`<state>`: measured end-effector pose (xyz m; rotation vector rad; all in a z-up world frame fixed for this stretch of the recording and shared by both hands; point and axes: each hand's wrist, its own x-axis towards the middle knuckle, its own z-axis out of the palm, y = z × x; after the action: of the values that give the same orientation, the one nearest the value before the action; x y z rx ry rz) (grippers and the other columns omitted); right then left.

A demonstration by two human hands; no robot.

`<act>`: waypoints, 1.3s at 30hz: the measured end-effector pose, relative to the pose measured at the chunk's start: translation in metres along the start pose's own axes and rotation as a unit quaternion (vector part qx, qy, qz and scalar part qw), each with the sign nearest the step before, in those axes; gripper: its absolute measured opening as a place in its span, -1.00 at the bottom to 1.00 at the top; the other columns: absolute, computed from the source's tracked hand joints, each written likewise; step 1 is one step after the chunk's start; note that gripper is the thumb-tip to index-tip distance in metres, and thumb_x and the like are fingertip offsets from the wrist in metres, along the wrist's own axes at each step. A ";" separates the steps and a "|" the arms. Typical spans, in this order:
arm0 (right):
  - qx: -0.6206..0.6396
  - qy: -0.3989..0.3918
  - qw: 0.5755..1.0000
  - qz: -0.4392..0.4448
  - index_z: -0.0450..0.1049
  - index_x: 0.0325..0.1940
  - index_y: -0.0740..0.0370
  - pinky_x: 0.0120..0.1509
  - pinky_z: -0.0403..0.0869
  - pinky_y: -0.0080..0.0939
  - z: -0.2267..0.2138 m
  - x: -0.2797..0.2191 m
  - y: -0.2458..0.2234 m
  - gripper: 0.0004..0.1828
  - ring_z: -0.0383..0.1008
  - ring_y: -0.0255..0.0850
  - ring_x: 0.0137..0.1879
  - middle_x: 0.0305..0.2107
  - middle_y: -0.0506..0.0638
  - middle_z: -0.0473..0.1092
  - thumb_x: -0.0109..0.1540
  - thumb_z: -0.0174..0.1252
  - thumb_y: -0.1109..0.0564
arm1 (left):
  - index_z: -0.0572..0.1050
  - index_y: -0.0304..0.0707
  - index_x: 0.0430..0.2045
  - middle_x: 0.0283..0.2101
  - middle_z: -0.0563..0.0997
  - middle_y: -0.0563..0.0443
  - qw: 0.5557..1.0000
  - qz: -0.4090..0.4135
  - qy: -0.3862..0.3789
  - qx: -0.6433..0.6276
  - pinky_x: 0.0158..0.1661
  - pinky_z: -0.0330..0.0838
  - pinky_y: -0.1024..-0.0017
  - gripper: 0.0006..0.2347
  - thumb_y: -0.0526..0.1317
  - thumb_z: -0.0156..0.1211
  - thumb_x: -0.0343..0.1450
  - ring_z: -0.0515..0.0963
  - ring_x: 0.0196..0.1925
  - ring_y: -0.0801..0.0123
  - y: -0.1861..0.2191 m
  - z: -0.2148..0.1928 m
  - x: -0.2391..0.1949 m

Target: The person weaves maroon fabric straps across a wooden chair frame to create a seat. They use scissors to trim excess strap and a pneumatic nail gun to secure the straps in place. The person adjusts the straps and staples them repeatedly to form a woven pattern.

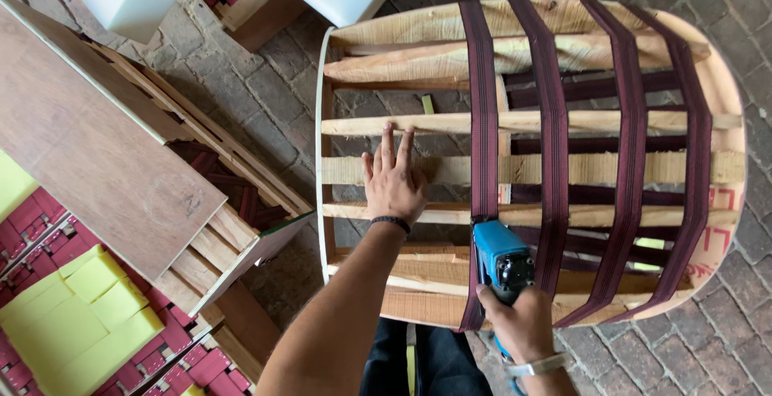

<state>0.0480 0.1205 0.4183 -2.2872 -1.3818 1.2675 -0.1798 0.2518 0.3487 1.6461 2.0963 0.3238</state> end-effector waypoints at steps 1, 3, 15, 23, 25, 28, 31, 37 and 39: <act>0.037 -0.015 0.999 -0.002 0.52 -0.47 0.30 -0.52 0.51 -0.14 -0.008 0.002 -0.010 -0.78 0.54 -0.18 -0.63 -0.72 0.09 0.50 0.08 0.36 0.09 | -0.06 0.26 0.47 0.57 -0.15 -0.05 1.000 -0.003 -0.004 -0.007 0.47 -0.29 -0.05 -0.27 -0.15 0.06 0.33 0.10 0.51 0.06 0.001 -0.001 0.001; 0.101 -0.038 0.993 -0.036 0.49 -0.41 0.23 -0.54 0.52 -0.18 -0.023 0.013 -0.033 -0.82 0.51 -0.20 -0.63 -0.70 0.04 0.48 0.08 0.33 0.10 | -0.06 0.24 0.47 0.57 -0.14 -0.06 1.000 -0.001 0.000 -0.008 0.46 -0.28 -0.05 -0.27 -0.16 0.06 0.33 0.11 0.51 0.07 0.002 -0.001 0.002; 0.163 -0.055 0.984 -0.044 0.51 -0.21 0.34 -0.56 0.40 -0.19 -0.063 0.121 -0.139 -0.85 0.39 -0.23 -0.64 -0.66 0.02 0.40 0.17 0.24 0.23 | 0.01 0.15 0.47 0.55 -0.04 -0.14 0.999 0.008 0.033 -0.025 0.45 -0.22 -0.08 -0.29 -0.17 0.04 0.32 0.17 0.48 0.03 0.000 0.002 0.000; 0.077 -0.057 0.995 -0.022 0.55 -0.11 0.32 -0.53 0.46 -0.20 -0.062 0.118 -0.154 -0.78 0.44 -0.25 -0.61 -0.65 0.00 0.45 0.17 0.24 0.21 | 0.01 0.17 0.47 0.56 -0.05 -0.14 1.000 -0.003 0.019 -0.025 0.45 -0.24 -0.08 -0.30 -0.18 0.01 0.33 0.18 0.46 0.02 -0.001 0.000 0.002; 0.068 -0.056 0.996 -0.012 0.54 -0.12 0.32 -0.51 0.49 -0.22 -0.065 0.115 -0.157 -0.78 0.46 -0.27 -0.60 -0.64 -0.01 0.46 0.17 0.25 0.20 | 0.01 0.17 0.47 0.55 -0.06 -0.13 0.999 0.001 0.021 -0.027 0.45 -0.24 -0.09 -0.30 -0.19 0.01 0.33 0.18 0.47 0.03 0.002 -0.001 0.002; 0.059 -0.074 0.995 -0.019 0.54 -0.08 0.21 -0.54 0.44 -0.20 -0.065 0.114 -0.161 -0.77 0.42 -0.24 -0.63 -0.66 0.00 0.43 0.18 0.24 0.17 | 0.02 0.17 0.47 0.56 -0.06 -0.14 0.999 0.000 0.023 -0.022 0.46 -0.24 -0.09 -0.31 -0.19 0.01 0.33 0.18 0.46 0.01 0.002 -0.003 0.000; 0.042 -0.077 0.996 -0.030 0.55 -0.14 0.31 -0.53 0.43 -0.21 -0.058 0.115 -0.162 -0.80 0.43 -0.23 -0.62 -0.67 0.00 0.44 0.19 0.27 0.18 | 0.02 0.16 0.46 0.55 -0.05 -0.13 0.999 -0.001 0.023 -0.033 0.45 -0.24 -0.10 -0.30 -0.20 0.02 0.32 0.19 0.46 0.01 0.002 -0.001 0.002; 0.114 -0.109 0.987 -0.005 0.54 -0.18 0.31 -0.53 0.41 -0.16 -0.059 0.123 -0.164 -0.81 0.39 -0.22 -0.62 -0.65 0.02 0.41 0.15 0.27 0.20 | 0.02 0.15 0.47 0.55 -0.05 -0.14 0.999 -0.001 0.025 -0.035 0.46 -0.23 -0.08 -0.31 -0.21 0.01 0.33 0.20 0.45 0.00 0.003 -0.005 0.001; 0.138 -0.101 0.985 -0.013 0.49 -0.24 0.32 -0.48 0.49 -0.17 -0.070 0.134 -0.170 -0.82 0.44 -0.22 -0.59 -0.62 0.01 0.43 0.16 0.29 0.18 | 0.03 0.15 0.46 0.55 -0.04 -0.13 0.999 -0.002 0.023 -0.043 0.45 -0.22 -0.08 -0.30 -0.22 0.03 0.31 0.20 0.45 -0.01 0.004 -0.007 0.001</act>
<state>0.0188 0.3384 0.4769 -1.9956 -1.1981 1.6088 -0.1802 0.2544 0.3563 1.5978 2.0886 0.4480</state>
